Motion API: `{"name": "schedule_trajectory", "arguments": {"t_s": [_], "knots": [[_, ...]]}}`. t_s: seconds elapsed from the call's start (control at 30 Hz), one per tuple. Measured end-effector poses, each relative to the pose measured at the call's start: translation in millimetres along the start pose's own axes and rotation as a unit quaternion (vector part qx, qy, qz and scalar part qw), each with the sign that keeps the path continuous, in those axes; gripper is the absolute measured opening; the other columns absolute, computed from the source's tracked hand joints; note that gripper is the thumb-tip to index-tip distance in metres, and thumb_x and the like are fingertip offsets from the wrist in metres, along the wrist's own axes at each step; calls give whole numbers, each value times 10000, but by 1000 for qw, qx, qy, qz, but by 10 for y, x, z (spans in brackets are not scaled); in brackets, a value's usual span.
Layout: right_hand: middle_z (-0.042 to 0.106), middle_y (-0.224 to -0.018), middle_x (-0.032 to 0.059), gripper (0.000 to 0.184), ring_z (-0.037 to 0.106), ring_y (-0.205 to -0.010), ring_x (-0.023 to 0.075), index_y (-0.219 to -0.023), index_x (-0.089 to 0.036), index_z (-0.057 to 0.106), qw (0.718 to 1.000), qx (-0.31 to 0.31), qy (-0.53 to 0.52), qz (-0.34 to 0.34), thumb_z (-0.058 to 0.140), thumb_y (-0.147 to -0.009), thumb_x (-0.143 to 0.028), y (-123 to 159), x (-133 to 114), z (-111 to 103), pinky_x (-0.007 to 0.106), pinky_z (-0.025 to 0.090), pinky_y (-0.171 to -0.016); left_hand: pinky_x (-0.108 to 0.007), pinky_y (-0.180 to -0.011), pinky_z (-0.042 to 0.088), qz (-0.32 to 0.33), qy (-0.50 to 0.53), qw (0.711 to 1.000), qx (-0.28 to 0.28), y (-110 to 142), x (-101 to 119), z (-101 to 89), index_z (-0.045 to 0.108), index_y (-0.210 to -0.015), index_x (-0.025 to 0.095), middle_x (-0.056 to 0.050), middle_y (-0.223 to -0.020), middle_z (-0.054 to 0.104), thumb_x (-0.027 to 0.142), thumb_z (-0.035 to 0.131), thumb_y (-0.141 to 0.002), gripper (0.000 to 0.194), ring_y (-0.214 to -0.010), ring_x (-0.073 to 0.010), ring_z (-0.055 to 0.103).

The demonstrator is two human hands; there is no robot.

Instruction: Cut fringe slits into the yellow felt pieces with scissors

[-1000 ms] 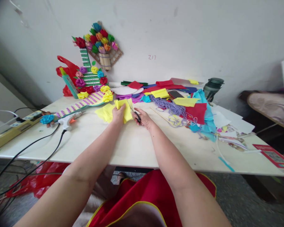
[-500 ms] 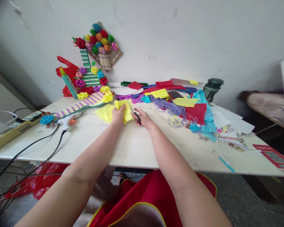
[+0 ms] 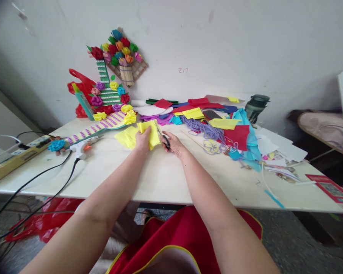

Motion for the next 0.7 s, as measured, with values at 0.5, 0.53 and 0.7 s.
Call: {"name": "schedule_trajectory", "arguments": {"t_s": [0.5,0.53,0.7], "knots": [[529,-529,-56,608,454,-341,54,-1303,-151,335,1000,-3,21,-17,554,-783,-378,-4,-21,-1,145,210,-283,-320,-602,482,-7,7,999,-44,78,-3,92,598,-819,101,-66,-667,618,336,690,-569,356,-596,-184,603],[528,-529,-55,602,455,-343,54,-1298,-152,341,1000,-4,22,-19,551,-783,-382,-6,-22,-3,144,206,-282,-314,-601,481,-7,7,999,-43,75,-4,89,597,-814,103,-64,-667,618,340,692,-566,356,-596,-181,602],[530,-532,-50,501,469,-357,57,-1229,-172,422,999,-22,19,-43,511,-791,-398,13,-86,20,142,195,-276,-298,-610,481,-4,4,1000,-22,34,-14,44,599,-804,111,-70,-695,626,342,693,-560,349,-618,-177,605]]}}
Point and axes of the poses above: each hand's wrist, its own y-axis away from the middle knuckle, its own z-axis out of the palm, x = y × z, the point moved 8 cm from there along -y, towards the middle knuckle
